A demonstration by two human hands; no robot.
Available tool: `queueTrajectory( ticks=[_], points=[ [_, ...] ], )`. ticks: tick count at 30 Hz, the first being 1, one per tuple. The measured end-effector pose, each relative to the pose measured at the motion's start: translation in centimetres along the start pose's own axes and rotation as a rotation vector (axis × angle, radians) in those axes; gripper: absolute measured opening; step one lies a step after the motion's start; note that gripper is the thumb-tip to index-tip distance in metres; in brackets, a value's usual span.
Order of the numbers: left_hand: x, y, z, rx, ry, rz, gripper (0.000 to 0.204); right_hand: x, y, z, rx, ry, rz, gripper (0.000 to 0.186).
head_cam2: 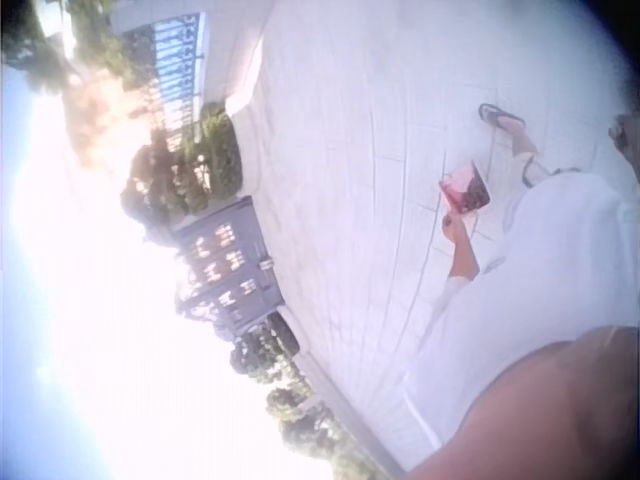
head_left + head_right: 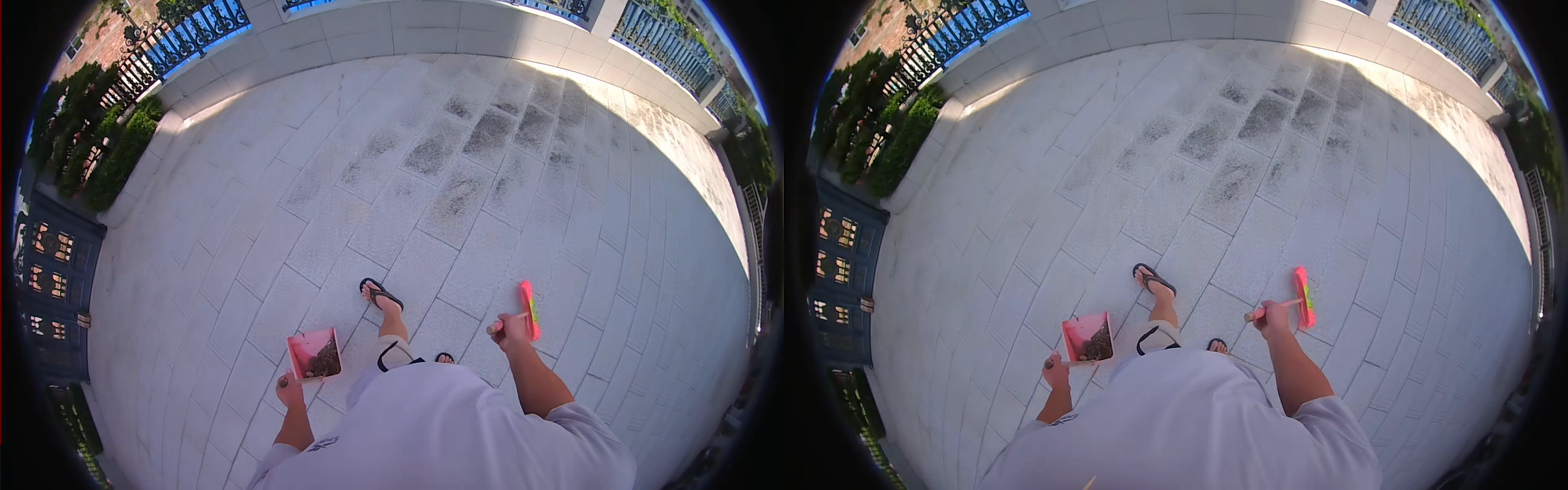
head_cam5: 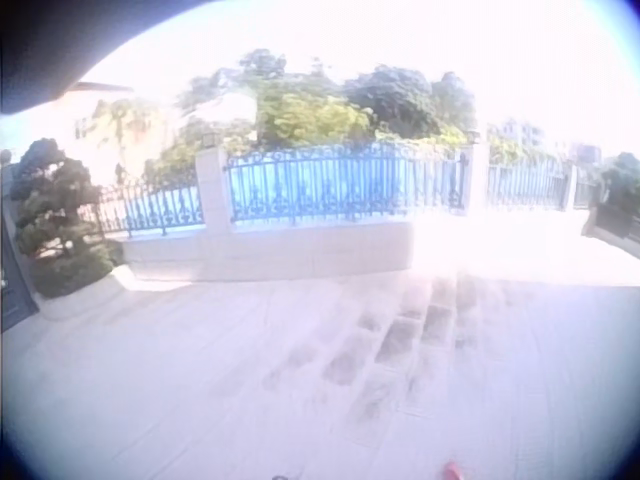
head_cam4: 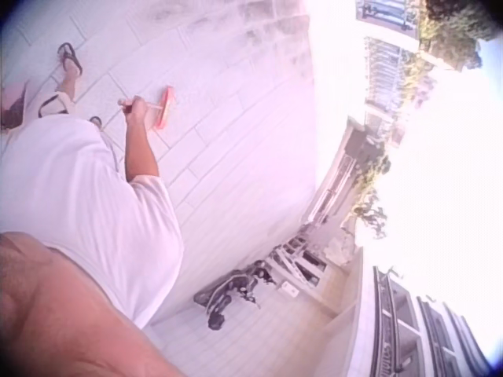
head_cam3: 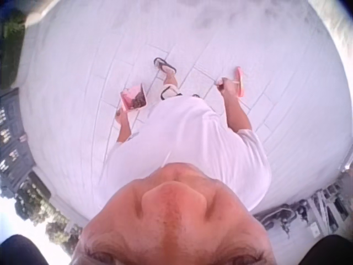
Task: The person sweeps debris from an outdoor patio and around bushes into a dustpan using a broom.
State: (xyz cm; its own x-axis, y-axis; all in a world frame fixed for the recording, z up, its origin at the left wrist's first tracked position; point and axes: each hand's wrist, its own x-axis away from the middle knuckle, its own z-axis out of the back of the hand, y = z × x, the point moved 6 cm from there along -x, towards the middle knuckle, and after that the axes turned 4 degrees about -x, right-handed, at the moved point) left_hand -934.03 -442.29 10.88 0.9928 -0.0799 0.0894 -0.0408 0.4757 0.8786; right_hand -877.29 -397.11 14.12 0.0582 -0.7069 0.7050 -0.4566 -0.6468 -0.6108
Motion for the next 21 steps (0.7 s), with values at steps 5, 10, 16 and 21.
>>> queueTrajectory(
  ticks=[5,10,16,21],
  points=[
    [-2.5,-13.1,-10.7,0.17,0.016,0.268,0.043,-18.4,8.9,5.3,0.102,0.103,-0.221,0.01],
    [-21.3,2.0,-14.2,0.202,0.007,0.382,0.044,-25.0,-0.7,-12.4,0.153,0.142,-0.211,0.026],
    [-34.9,15.2,-19.4,0.202,-0.025,0.511,0.047,-26.9,-7.9,-27.0,-0.005,0.188,-0.257,0.022],
    [-46.5,22.2,-26.5,0.277,-0.026,0.482,0.05,-35.6,-8.4,-41.9,0.057,0.19,-0.291,0.025]
  ],
)
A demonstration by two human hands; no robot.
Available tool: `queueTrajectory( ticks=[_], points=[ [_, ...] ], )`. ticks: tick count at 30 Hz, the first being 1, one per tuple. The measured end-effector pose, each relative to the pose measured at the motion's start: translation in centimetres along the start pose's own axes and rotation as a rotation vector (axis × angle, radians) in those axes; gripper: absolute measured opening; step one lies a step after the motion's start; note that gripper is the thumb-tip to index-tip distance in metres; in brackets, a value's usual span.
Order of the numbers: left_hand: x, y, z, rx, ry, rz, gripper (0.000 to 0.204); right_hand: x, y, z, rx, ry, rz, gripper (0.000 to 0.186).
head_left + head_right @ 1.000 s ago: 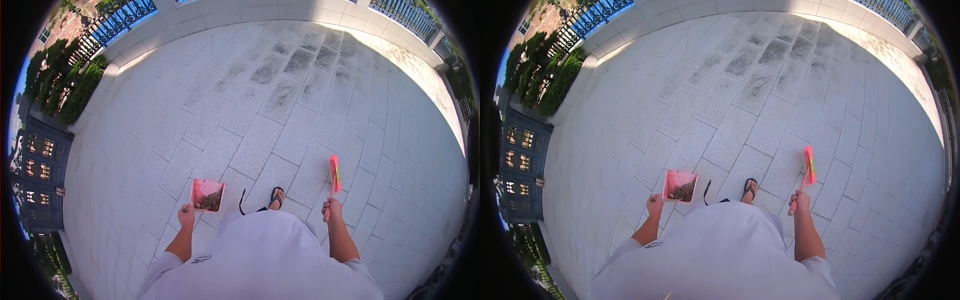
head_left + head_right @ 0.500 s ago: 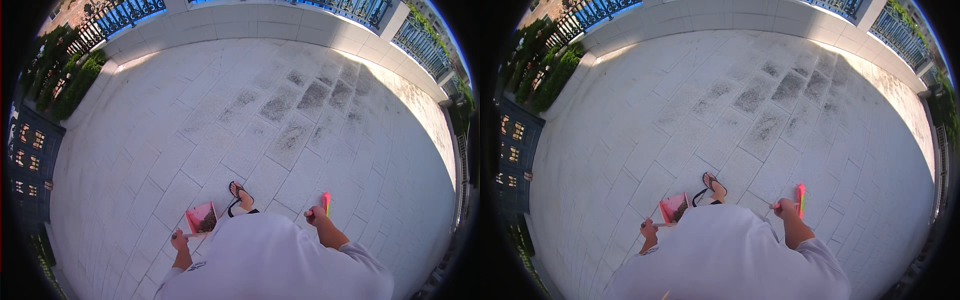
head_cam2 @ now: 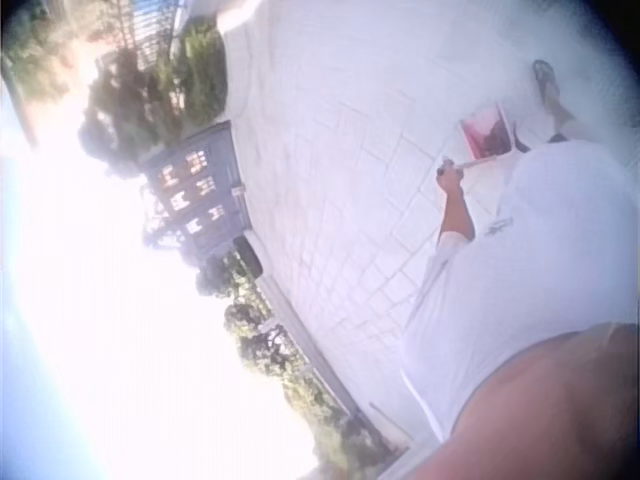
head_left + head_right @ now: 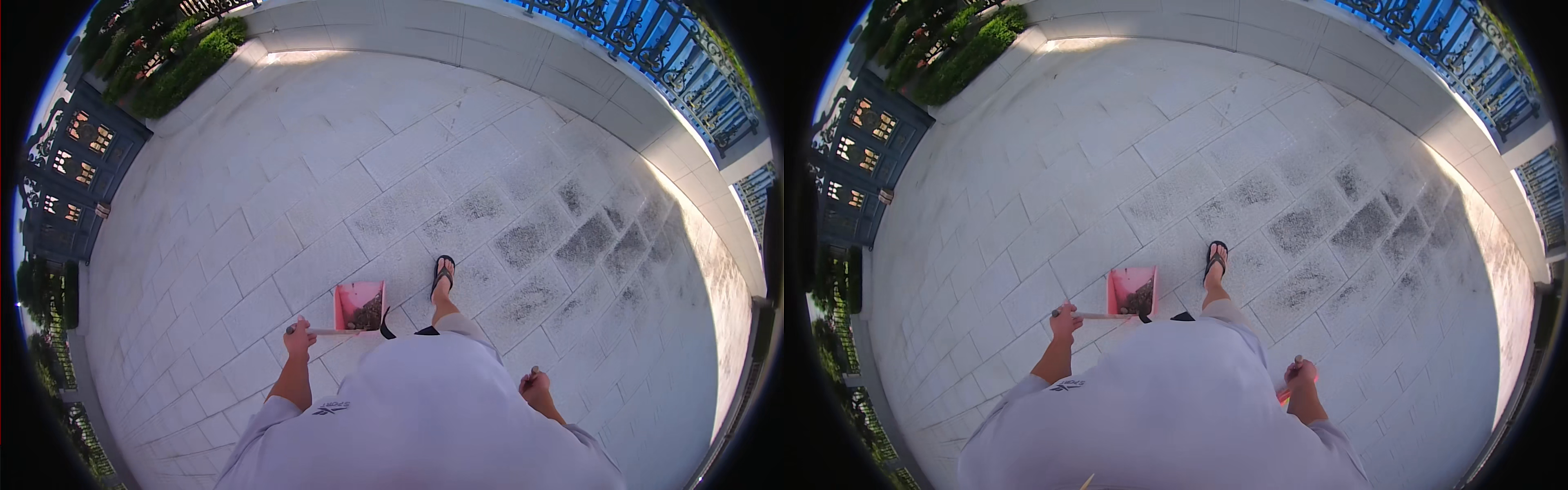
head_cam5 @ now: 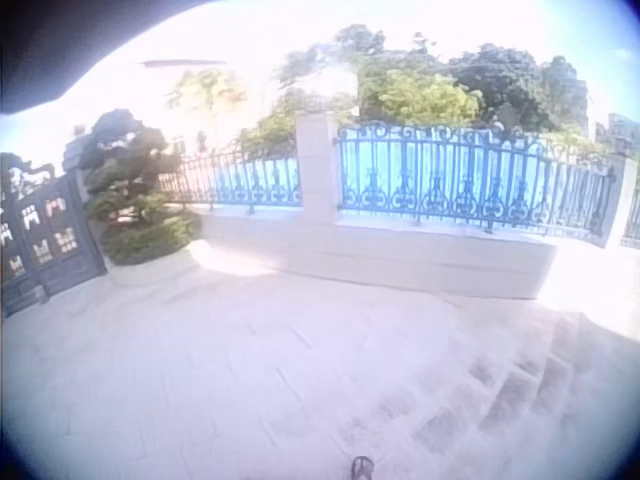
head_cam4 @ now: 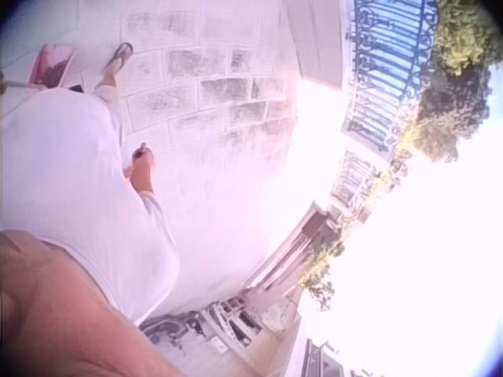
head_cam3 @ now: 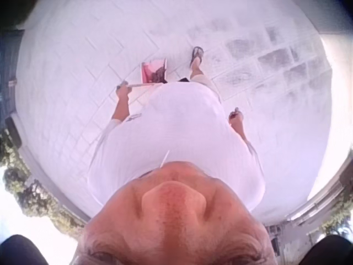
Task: The person sweeps debris from an outdoor patio and around bushes into a dustpan using a broom.
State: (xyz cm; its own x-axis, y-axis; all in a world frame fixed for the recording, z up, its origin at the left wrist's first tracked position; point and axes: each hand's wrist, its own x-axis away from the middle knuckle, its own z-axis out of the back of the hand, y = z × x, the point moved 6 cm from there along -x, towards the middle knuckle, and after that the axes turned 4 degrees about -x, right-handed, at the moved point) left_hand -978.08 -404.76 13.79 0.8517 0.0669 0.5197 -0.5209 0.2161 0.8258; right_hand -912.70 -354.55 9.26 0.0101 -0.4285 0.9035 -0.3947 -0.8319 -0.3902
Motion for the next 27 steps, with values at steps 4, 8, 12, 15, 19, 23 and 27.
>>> queueTrajectory(
  ticks=[4,8,12,15,19,23,27],
  points=[
    [-3.2,7.2,-4.2,0.041,0.043,0.02,0.042,-2.7,-5.1,-16.5,-0.001,0.102,-0.002,0.026],
    [-9.2,16.9,-8.9,0.059,0.095,-0.055,0.043,-5.2,-12.6,-39.5,0.096,0.045,0.063,0.037],
    [-12.8,25.5,-14.8,0.025,0.168,-0.194,0.044,-3.7,-16.9,-61.3,0.24,-0.166,0.129,0.032],
    [-17.4,30.2,-17.6,-0.048,0.231,-0.231,0.04,-2.1,-15.5,-76.7,0.4,-0.297,0.175,0.019],
    [-28.3,37.3,-21.5,-0.073,0.25,-0.243,0.04,-0.9,-12.2,-94.7,0.304,-0.558,0.209,0.011],
    [-38.9,47.8,-27.4,-0.144,0.218,-0.229,0.044,-7.5,-13.7,-101.3,0.763,-0.343,0.051,0.007],
    [-48.0,61.5,-35.6,-0.223,0.152,-0.213,0.045,-6.8,-16.4,-114.5,1.02,-0.318,0.216,0.011]
  ],
)
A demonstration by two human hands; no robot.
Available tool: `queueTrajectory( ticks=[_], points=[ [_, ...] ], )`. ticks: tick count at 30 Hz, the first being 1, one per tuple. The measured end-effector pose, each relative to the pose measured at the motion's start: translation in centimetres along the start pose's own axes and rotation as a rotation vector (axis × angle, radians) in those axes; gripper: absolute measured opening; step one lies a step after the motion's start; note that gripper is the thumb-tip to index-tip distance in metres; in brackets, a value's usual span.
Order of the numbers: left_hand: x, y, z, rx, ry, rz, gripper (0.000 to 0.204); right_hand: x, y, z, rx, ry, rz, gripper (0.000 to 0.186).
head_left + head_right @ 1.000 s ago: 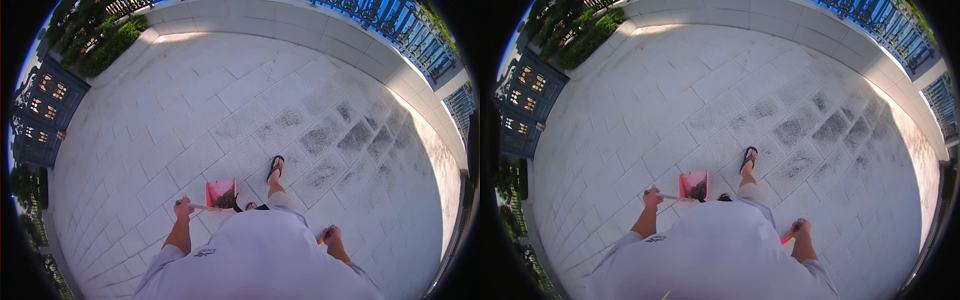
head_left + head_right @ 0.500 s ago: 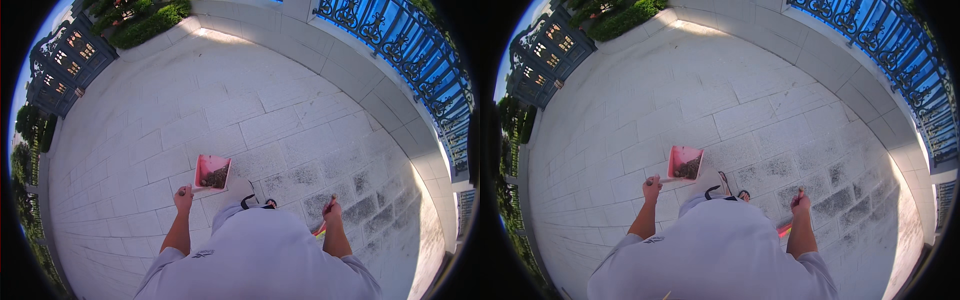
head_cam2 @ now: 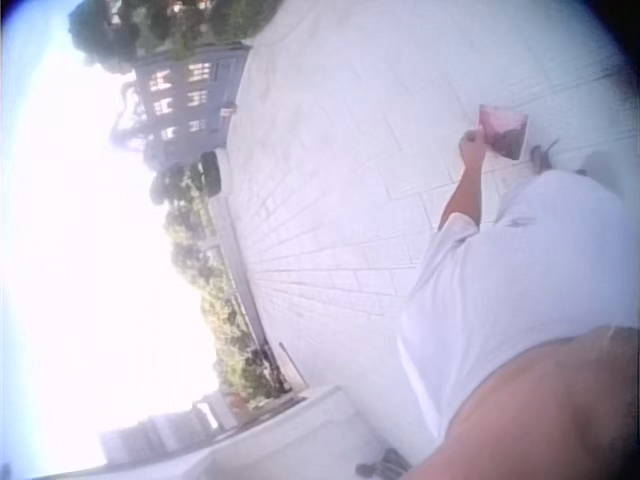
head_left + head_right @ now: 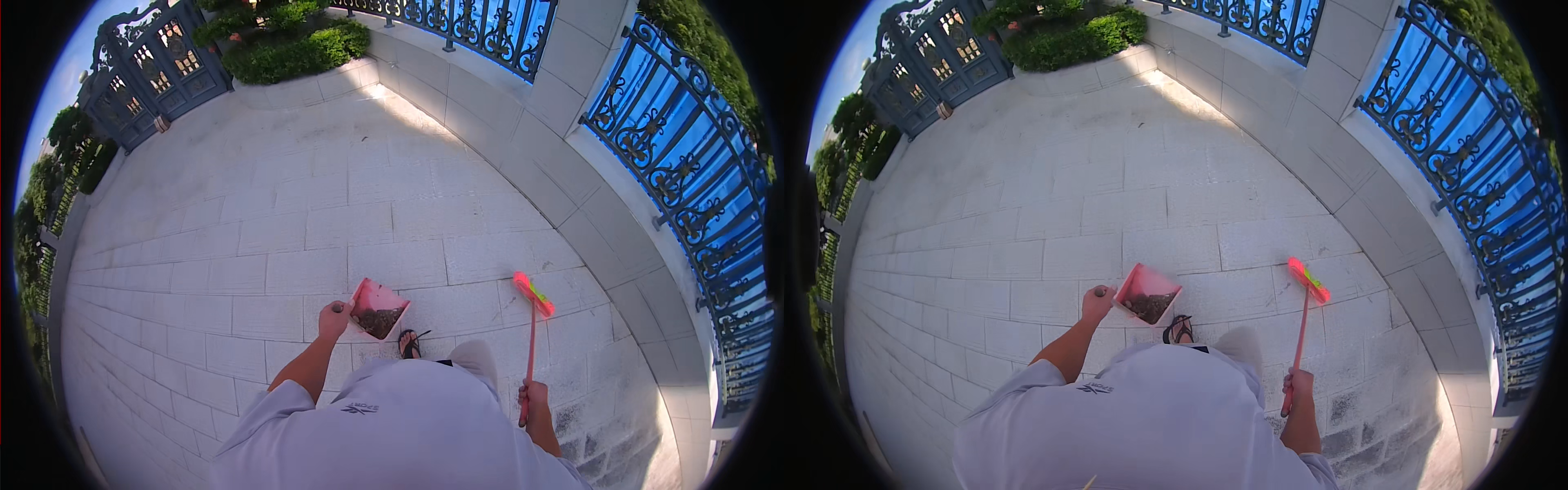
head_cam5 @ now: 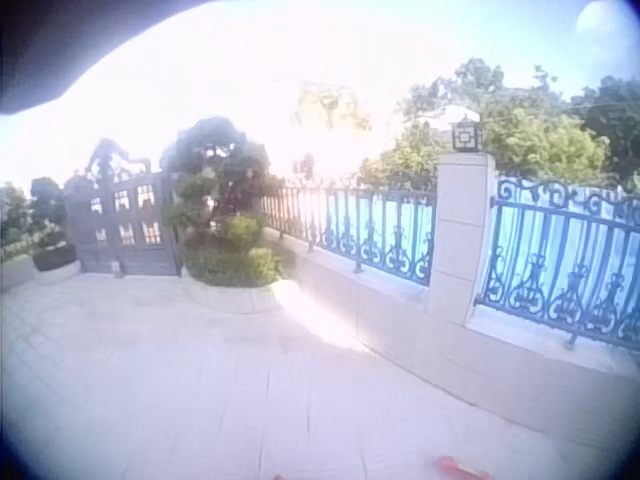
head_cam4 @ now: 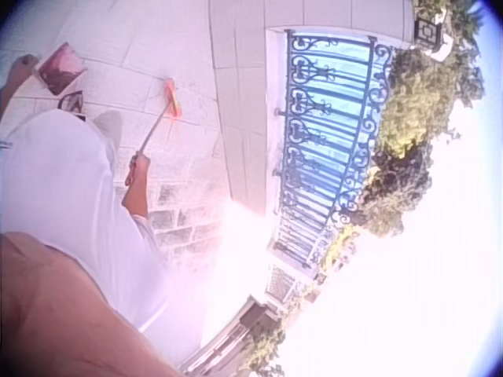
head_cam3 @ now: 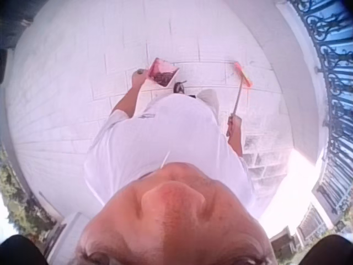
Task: The person sweeps debris from an outdoor patio and around bushes into a dustpan using a broom.
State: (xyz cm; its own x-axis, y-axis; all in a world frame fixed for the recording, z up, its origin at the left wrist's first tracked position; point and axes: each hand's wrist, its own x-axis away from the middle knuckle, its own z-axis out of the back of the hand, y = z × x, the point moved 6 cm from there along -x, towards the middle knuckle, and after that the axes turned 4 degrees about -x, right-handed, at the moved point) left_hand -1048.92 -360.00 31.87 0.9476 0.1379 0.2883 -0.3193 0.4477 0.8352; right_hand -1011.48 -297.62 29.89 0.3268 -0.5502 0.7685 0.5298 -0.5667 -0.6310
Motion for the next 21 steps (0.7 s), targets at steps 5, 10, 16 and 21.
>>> queueTrajectory(
  ticks=[5,10,16,21],
  points=[
    [-10.1,13.3,-10.3,-0.08,-0.128,-0.049,0.051,-3.2,-12.0,-8.4,0.135,-0.056,0.075,0.017],
    [-20.7,21.3,-20.0,-0.084,-0.121,-0.104,0.048,-12.1,-22.4,-16.3,0.234,-0.127,0.085,0.032],
    [-30.2,30.0,-30.1,-0.05,-0.227,-0.13,0.041,-21.9,-40.1,-27.6,0.328,-0.216,0.102,0.036],
    [-37.4,34.0,-40.9,-0.077,-0.27,-0.114,0.036,-28.5,-46.7,-31.5,0.416,-0.193,0.091,0.039]
  ],
)
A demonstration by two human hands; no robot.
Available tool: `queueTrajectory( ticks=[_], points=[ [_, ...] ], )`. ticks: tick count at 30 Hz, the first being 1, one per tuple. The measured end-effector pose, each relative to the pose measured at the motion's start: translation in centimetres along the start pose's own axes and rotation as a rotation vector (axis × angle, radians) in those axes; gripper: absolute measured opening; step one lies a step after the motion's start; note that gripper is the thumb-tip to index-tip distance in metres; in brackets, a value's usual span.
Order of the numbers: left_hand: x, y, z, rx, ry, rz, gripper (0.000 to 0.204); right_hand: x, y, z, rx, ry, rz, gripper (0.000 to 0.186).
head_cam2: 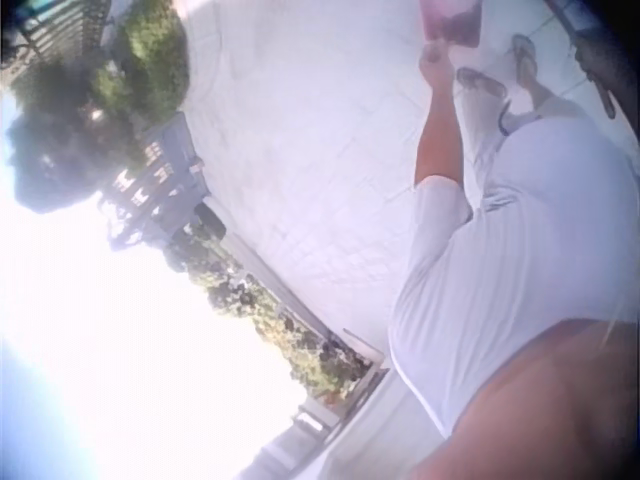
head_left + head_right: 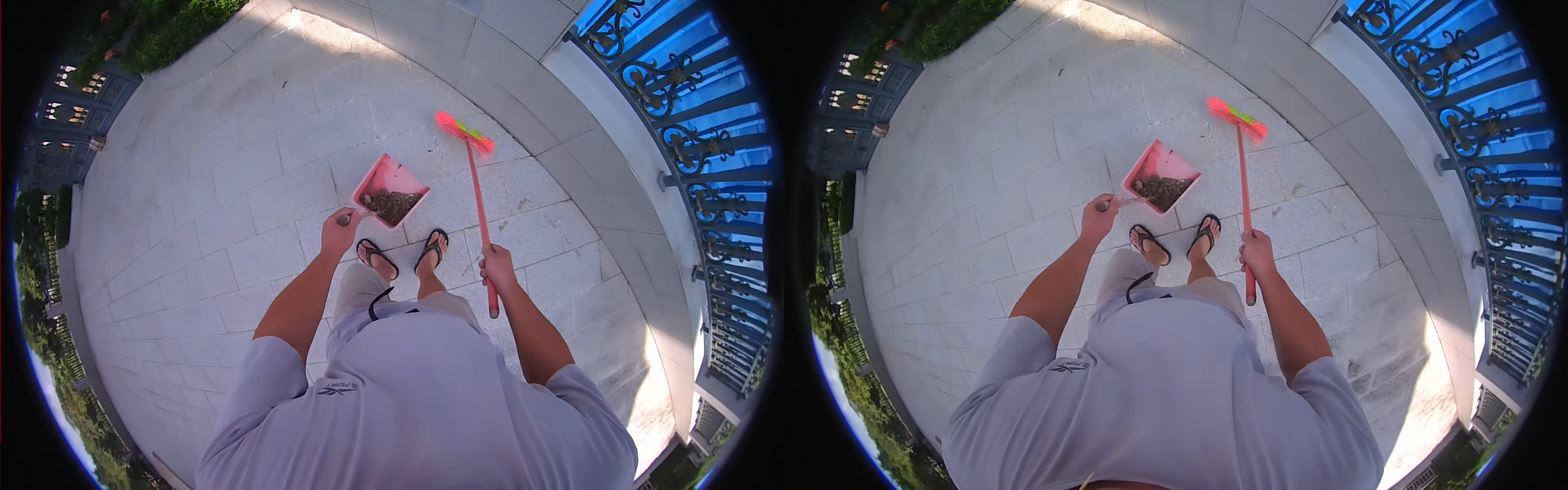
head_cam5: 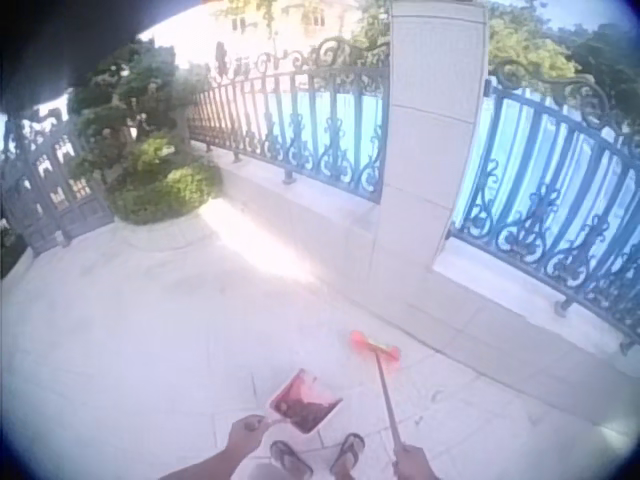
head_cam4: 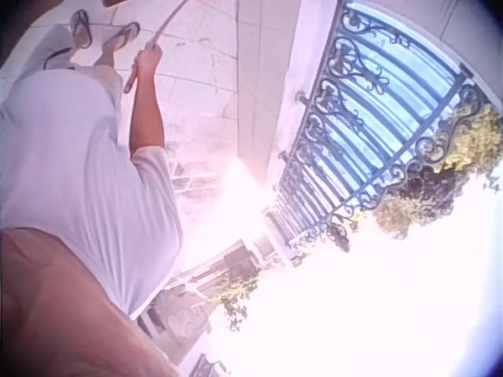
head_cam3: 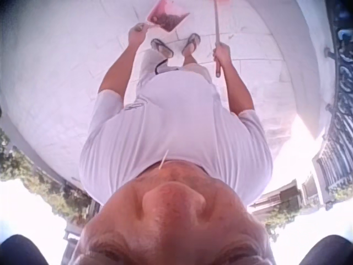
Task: The person sweeps debris from an outdoor patio and around bushes into a dustpan using a broom.
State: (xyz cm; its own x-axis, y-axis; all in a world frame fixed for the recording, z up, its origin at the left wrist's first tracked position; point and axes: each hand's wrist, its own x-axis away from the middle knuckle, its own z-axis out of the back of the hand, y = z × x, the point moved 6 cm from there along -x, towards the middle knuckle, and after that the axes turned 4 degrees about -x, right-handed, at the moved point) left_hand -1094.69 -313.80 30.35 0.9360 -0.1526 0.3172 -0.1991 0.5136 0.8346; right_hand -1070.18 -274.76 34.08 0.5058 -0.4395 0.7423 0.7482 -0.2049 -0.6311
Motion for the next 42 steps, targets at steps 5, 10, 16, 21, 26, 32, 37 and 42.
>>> queueTrajectory(
  ticks=[5,10,16,21,26,32,37,42],
  points=[
    [-6.6,-0.4,-8.0,-0.064,-0.046,-0.053,0.041,-3.6,-2.2,-2.0,0.145,0.074,-0.016,0.059],
    [-16.9,5.5,-18.9,-0.065,-0.032,-0.087,0.039,-7.9,-3.5,0.7,0.588,0.071,-0.037,0.065],
    [-19.7,1.1,-16.5,0.027,0.064,-0.027,0.038,5.0,-3.4,1.0,0.337,-0.097,-0.196,0.063],
    [-22.5,-0.2,-8.4,0.036,-0.046,0.068,0.039,4.3,-8.4,-2.1,0.29,-0.087,-0.003,0.064],
    [-21.7,-3.6,7.4,0.082,0.029,0.191,0.04,-0.4,-21.8,-12.8,0.302,-0.132,-0.048,0.072],
    [-20.6,-9.9,25.3,0.174,0.195,0.261,0.042,-13.0,-23.1,-20.6,0.315,-0.09,-0.161,0.035],
    [-22.9,-20.6,35.9,0.153,0.52,0.33,0.039,-17.9,-27.8,-30.5,0.517,0.055,0.056,0.032],
    [-27.8,-29.0,44.3,0.191,0.698,0.418,0.039,-24.0,-32.7,-41.8,0.536,-0.006,0.089,0.032]
  ],
)
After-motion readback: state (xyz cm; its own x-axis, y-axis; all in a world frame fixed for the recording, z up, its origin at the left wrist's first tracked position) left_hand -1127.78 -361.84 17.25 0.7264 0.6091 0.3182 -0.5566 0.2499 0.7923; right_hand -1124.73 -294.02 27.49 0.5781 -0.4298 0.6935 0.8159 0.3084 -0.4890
